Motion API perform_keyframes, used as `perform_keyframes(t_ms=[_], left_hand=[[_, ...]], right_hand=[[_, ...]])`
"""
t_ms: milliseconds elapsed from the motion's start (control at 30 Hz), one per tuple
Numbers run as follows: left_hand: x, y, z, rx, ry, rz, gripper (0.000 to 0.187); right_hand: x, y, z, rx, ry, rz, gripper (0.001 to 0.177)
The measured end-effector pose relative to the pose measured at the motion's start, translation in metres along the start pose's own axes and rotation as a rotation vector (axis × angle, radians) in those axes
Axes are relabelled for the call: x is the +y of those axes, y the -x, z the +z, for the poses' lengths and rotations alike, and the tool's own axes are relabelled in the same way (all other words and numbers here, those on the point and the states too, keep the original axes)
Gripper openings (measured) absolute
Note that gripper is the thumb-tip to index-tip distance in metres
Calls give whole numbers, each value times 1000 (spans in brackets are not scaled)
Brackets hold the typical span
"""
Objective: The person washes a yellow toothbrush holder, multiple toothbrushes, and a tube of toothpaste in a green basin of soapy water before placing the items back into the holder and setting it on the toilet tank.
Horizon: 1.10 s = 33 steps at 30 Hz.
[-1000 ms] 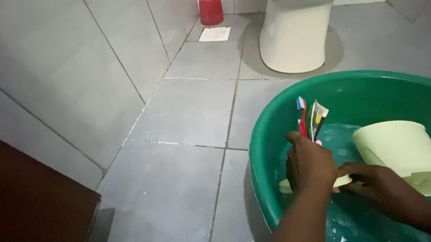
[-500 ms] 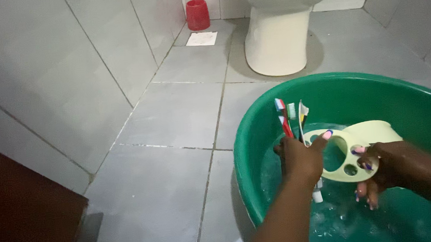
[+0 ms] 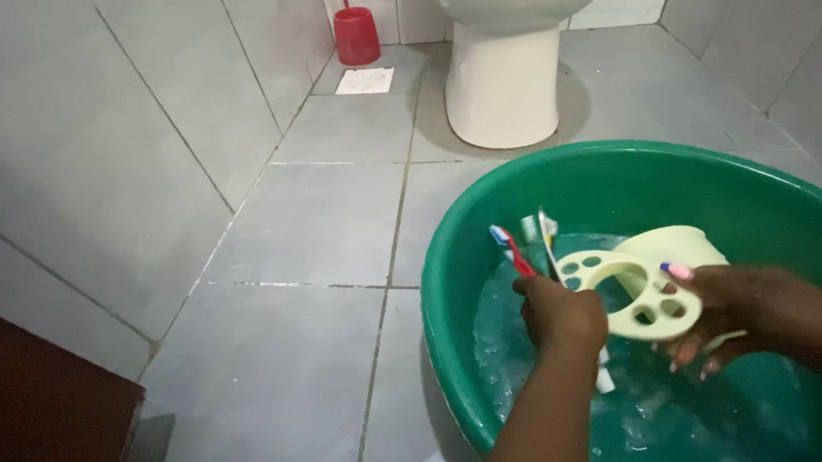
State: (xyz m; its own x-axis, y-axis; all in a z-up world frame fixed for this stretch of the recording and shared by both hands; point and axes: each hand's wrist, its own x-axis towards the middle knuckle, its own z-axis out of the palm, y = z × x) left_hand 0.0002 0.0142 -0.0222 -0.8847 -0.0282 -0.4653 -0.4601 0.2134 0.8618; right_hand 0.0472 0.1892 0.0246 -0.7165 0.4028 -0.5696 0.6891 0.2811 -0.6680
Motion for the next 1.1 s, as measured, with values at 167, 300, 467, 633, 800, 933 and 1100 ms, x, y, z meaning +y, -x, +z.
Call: perform_keyframes(t_ms=[167,300,467,633,800,933,1100], left_hand=[[-9,-4,2,10,-59,49,44],[0,13,-6,8,-187,45,42],[13,29,-15,-18,-260,-2,45],[18,20,-21,25,-315,36,47],[16,11,-28,35,-327,5,51],[11,6,-33,-101,-326,-14,46],[6,5,-32,-84,-357,-28,46]], right_hand=[[48,-58,-22,469,530,-298,46],[62,-95,-30,696,818,-295,94],[52,-102,-19,215,436,-43,129],[9,-68,-2,69,755,-184,128],[-26,-58,16,-59,765,-216,134],[-30,-72,36,-46,785,-258,140],[-33,-72,52,85,1175,-356,146]])
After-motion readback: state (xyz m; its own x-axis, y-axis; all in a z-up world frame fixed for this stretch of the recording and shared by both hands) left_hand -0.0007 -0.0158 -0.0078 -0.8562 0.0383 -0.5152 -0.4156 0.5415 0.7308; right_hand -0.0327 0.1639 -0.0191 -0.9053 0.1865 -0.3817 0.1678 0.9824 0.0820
